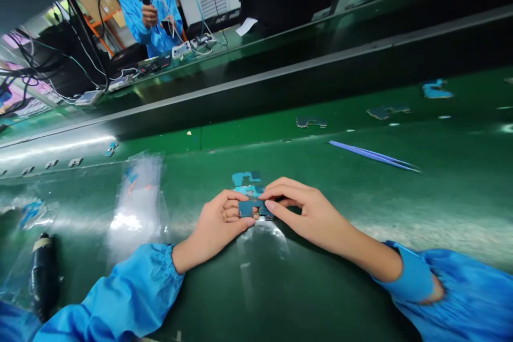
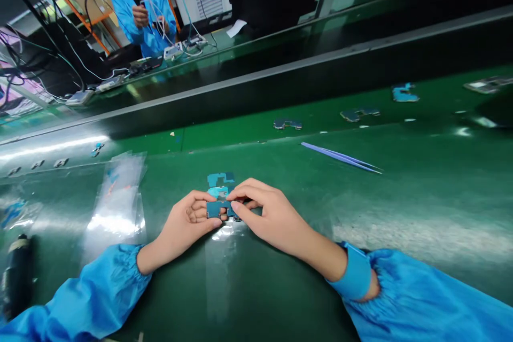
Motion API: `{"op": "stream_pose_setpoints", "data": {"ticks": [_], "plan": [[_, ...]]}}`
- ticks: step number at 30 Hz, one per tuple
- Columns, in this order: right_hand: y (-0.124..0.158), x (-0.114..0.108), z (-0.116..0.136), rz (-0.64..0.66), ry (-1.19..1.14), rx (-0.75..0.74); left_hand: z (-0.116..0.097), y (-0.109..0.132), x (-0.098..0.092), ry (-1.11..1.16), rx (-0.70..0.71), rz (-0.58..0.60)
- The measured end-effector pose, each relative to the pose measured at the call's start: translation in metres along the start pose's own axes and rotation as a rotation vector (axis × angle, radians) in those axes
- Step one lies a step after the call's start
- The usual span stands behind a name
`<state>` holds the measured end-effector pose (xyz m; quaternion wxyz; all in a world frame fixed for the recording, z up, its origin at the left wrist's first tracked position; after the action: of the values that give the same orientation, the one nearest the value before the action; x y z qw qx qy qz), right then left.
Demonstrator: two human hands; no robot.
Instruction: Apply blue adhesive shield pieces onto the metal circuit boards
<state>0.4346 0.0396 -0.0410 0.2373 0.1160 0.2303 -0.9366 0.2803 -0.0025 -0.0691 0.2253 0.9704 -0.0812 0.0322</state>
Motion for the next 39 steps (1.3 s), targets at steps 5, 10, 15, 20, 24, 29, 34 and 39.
{"op": "stream_pose_setpoints", "data": {"ticks": [5, 10, 15, 20, 24, 29, 34, 39], "plan": [[-0.003, 0.000, 0.005, 0.007, 0.017, -0.034, -0.001, 0.000, -0.001, 0.024, 0.001, -0.013], [-0.004, -0.001, 0.008, 0.012, 0.033, -0.057, -0.001, 0.001, -0.003, 0.008, -0.008, -0.030], [-0.004, 0.001, 0.004, 0.009, 0.007, -0.011, -0.005, 0.004, -0.001, -0.024, -0.013, -0.030], [-0.003, 0.006, -0.004, -0.005, -0.026, 0.122, -0.004, 0.005, 0.000, -0.074, -0.013, -0.041], [-0.002, 0.009, -0.007, -0.020, -0.019, 0.195, -0.001, 0.004, -0.002, -0.088, -0.004, -0.045], [-0.003, 0.009, -0.008, -0.043, 0.019, 0.207, 0.005, 0.002, -0.004, -0.084, -0.029, -0.037], [-0.004, 0.012, -0.008, -0.015, 0.035, 0.194, 0.006, 0.003, -0.005, -0.053, -0.037, -0.042], [-0.005, 0.017, -0.001, 0.037, 0.049, 0.113, 0.000, 0.003, -0.006, -0.025, 0.035, -0.041]]}}
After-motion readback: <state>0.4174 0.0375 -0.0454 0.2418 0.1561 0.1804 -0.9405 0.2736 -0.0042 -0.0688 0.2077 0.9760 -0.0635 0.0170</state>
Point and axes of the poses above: each hand's wrist, its own y-axis away from the middle knuckle, its own x-axis out of the palm, z = x × y, the point moved 9 cm from there along -y, towards the middle knuckle, and after that the axes turned 12 degrees about -x, right-handed, at the moved point
